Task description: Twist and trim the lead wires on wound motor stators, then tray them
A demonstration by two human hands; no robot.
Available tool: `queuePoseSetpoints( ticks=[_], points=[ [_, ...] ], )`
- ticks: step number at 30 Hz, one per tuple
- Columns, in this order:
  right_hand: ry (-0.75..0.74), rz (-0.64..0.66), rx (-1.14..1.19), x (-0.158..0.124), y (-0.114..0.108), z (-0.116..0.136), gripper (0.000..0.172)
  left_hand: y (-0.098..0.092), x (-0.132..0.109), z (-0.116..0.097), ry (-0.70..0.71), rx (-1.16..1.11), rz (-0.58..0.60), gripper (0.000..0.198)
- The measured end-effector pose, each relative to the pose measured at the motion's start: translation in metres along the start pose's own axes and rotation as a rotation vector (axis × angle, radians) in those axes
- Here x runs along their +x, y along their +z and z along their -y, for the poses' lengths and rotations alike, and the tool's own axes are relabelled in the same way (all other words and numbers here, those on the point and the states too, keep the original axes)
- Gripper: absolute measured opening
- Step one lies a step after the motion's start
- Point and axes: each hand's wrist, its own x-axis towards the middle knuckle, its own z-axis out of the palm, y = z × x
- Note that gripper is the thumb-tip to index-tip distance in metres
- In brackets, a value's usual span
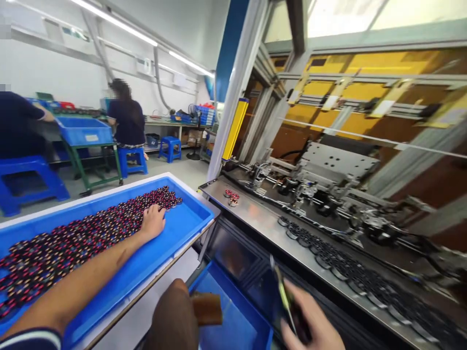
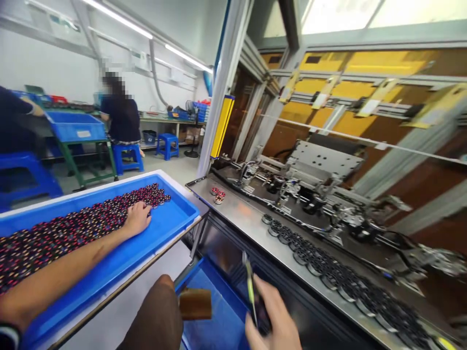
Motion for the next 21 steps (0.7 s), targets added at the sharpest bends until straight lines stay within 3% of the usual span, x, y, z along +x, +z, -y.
queuePoseSetpoints(
  ticks=[3,6,8,10,13,17,21],
  points=[
    [-0.008,-0.106,-0.389,0.090,-0.005,0.005,0.052,-0.011,0.023,-0.038,0.102,-0.055,-0.008,0.021],
    [-0.005,-0.106,-0.468,0.172,0.006,0.006,0.036,-0.013,0.051,-0.098,0.242,-0.141,0.030,0.025],
    [-0.006,-0.084,-0.506,0.204,0.017,0.002,0.028,-0.007,0.069,-0.137,0.287,-0.196,0.077,0.027],
    [-0.021,-0.070,-0.537,0.219,0.026,-0.008,0.028,0.004,0.083,-0.168,0.293,-0.253,0.129,0.029],
    [-0.050,-0.068,-0.565,0.222,0.032,-0.026,0.029,0.025,0.096,-0.192,0.265,-0.353,0.197,0.031],
    [-0.071,-0.049,-0.569,0.222,0.032,-0.046,0.028,0.045,0.103,-0.201,0.200,-0.475,0.238,0.033],
    [-0.094,-0.068,-0.523,0.224,0.033,-0.052,0.027,0.051,0.096,-0.210,0.126,-0.558,0.193,0.034]
  ],
)
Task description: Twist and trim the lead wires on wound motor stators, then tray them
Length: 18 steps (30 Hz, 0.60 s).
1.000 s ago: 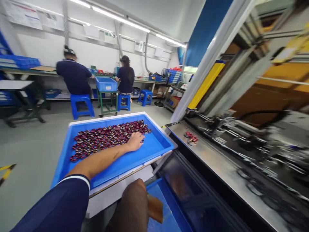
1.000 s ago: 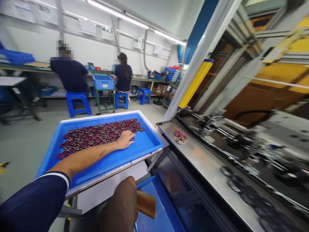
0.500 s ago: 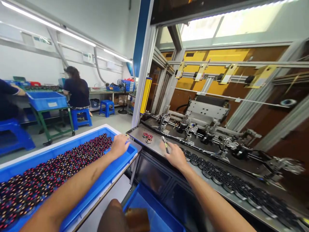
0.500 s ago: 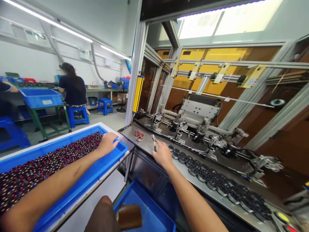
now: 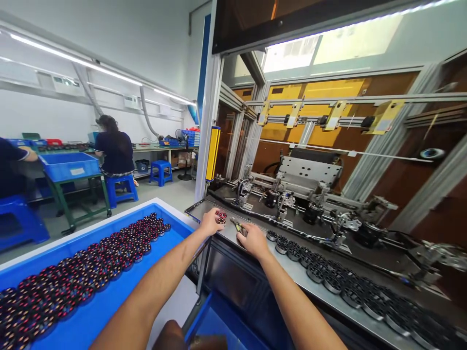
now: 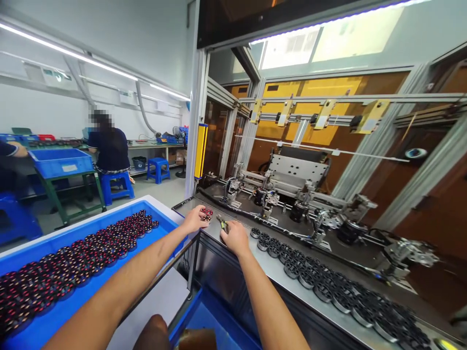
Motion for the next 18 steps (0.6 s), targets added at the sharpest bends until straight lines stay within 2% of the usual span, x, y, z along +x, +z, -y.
queuePoseSetpoints(
  ticks=[3,5,7,9,11,13,16,18],
  points=[
    [-0.014,-0.072,0.076,-0.001,-0.004,0.005,0.026,0.000,-0.011,-0.014,0.007,-0.058,-0.087,0.033],
    [-0.019,-0.160,0.147,-0.003,-0.012,0.012,0.027,-0.007,-0.023,-0.026,0.043,-0.101,-0.153,0.034],
    [-0.027,-0.257,0.238,-0.009,-0.023,0.021,0.027,-0.018,-0.041,-0.037,0.103,-0.150,-0.215,0.040],
    [-0.041,-0.328,0.351,-0.024,-0.036,0.032,0.030,-0.029,-0.069,-0.043,0.179,-0.199,-0.262,0.052],
    [-0.059,-0.340,0.484,-0.054,-0.048,0.045,0.035,-0.036,-0.109,-0.044,0.244,-0.239,-0.287,0.058],
    [-0.069,-0.283,0.620,-0.099,-0.059,0.057,0.042,-0.036,-0.157,-0.042,0.315,-0.277,-0.300,0.059],
    [-0.032,-0.139,0.765,-0.177,-0.077,0.074,0.044,-0.026,-0.227,-0.044,0.550,-0.361,-0.329,0.061],
    [0.042,-0.051,0.870,-0.220,-0.089,0.085,0.043,-0.018,-0.260,-0.053,0.701,-0.397,-0.323,0.064]
  ],
)
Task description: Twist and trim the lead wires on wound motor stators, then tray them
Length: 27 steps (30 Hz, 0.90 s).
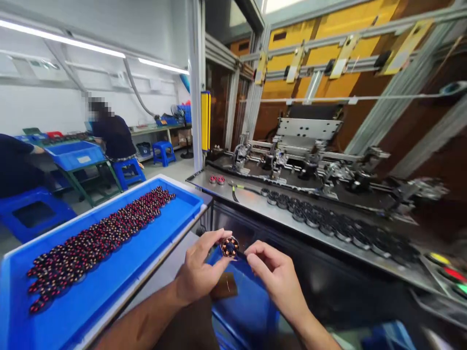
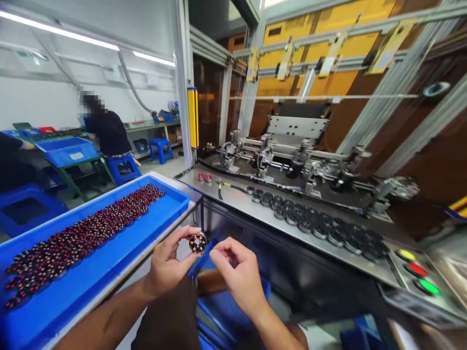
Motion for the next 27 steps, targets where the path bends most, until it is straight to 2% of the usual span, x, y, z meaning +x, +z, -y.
queuePoseSetpoints(
  ticks=[4,7,8,10,13,14,16,18,20,23,25,27],
  points=[
    [0.234,-0.008,0.239,-0.051,-0.006,0.023,0.043,0.019,-0.012,-0.035,0.114,-0.098,0.054,0.070],
    [0.343,-0.044,0.339,-0.069,-0.016,0.029,0.046,0.030,-0.011,-0.048,0.102,-0.192,0.083,0.071],
    [0.360,-0.019,0.399,-0.074,-0.021,0.028,0.047,0.032,-0.011,-0.052,0.068,-0.241,0.106,0.071],
    [0.352,0.135,0.543,-0.081,-0.033,0.024,0.048,0.033,-0.013,-0.058,-0.041,-0.383,0.158,0.073],
    [0.307,0.527,0.682,-0.089,-0.044,0.012,0.044,0.032,-0.015,-0.065,-0.207,-0.599,0.207,0.077],
    [0.319,0.579,0.697,-0.092,-0.043,0.007,0.040,0.030,-0.016,-0.066,-0.230,-0.628,0.210,0.076],
    [0.377,0.520,0.728,-0.097,-0.032,0.001,0.034,0.028,-0.017,-0.067,-0.219,-0.613,0.209,0.074],
    [0.422,0.373,0.773,-0.103,-0.014,0.000,0.037,0.027,-0.019,-0.066,-0.170,-0.543,0.202,0.072],
    [0.446,0.253,0.855,-0.108,0.005,0.006,0.043,0.026,-0.020,-0.065,-0.129,-0.473,0.196,0.070],
    [0.534,0.092,0.954,-0.115,0.025,0.014,0.038,0.025,-0.021,-0.063,-0.115,-0.423,0.212,0.069],
    [0.567,0.045,0.969,-0.120,0.030,0.014,0.037,0.024,-0.021,-0.062,-0.131,-0.433,0.225,0.072],
    [0.563,0.089,0.956,-0.125,0.029,0.009,0.041,0.025,-0.021,-0.061,-0.192,-0.486,0.227,0.075]
  ],
)
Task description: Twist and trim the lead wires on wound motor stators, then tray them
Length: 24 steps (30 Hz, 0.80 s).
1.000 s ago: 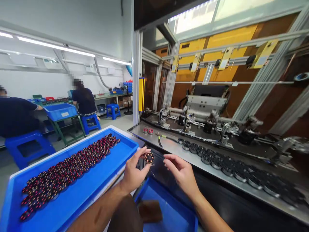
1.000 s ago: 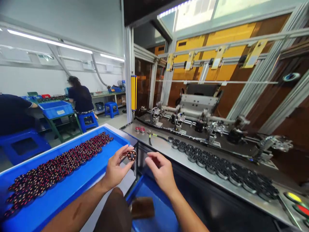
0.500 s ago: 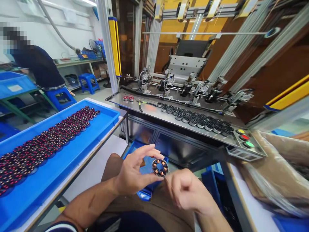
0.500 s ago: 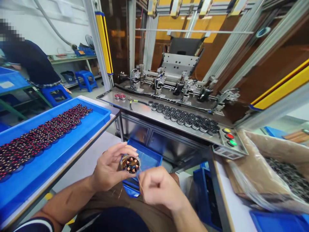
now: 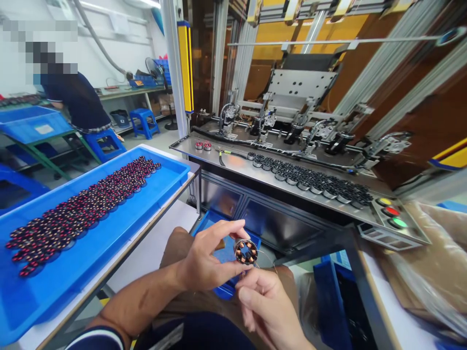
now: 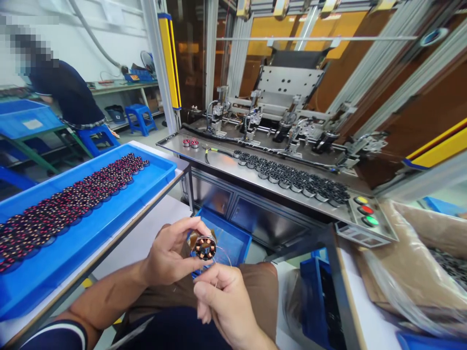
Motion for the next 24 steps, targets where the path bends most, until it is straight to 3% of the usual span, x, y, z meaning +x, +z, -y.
queuePoseSetpoints(
  ticks=[4,10,14,17,21,24],
  points=[
    [0.083,0.068,-0.194,0.000,-0.020,0.016,0.041,-0.001,0.001,0.003,-0.183,-0.177,-0.013,0.075],
    [-0.140,-0.082,-0.412,0.002,-0.021,0.065,0.048,-0.003,-0.005,0.005,-0.316,-0.383,0.129,0.070],
    [-0.114,-0.146,-0.481,0.002,-0.015,0.060,0.045,-0.001,-0.010,0.003,-0.340,-0.414,0.182,0.066],
    [-0.093,-0.127,-0.464,0.002,-0.015,0.049,0.043,0.000,-0.012,0.004,-0.389,-0.391,0.140,0.070],
    [-0.068,-0.016,-0.524,-0.001,-0.020,0.045,0.044,-0.004,-0.013,0.008,-0.447,-0.432,0.081,0.068],
    [0.058,0.262,-0.680,-0.002,-0.029,0.052,0.042,-0.010,-0.014,0.010,-0.417,-0.461,0.087,0.068]
  ],
)
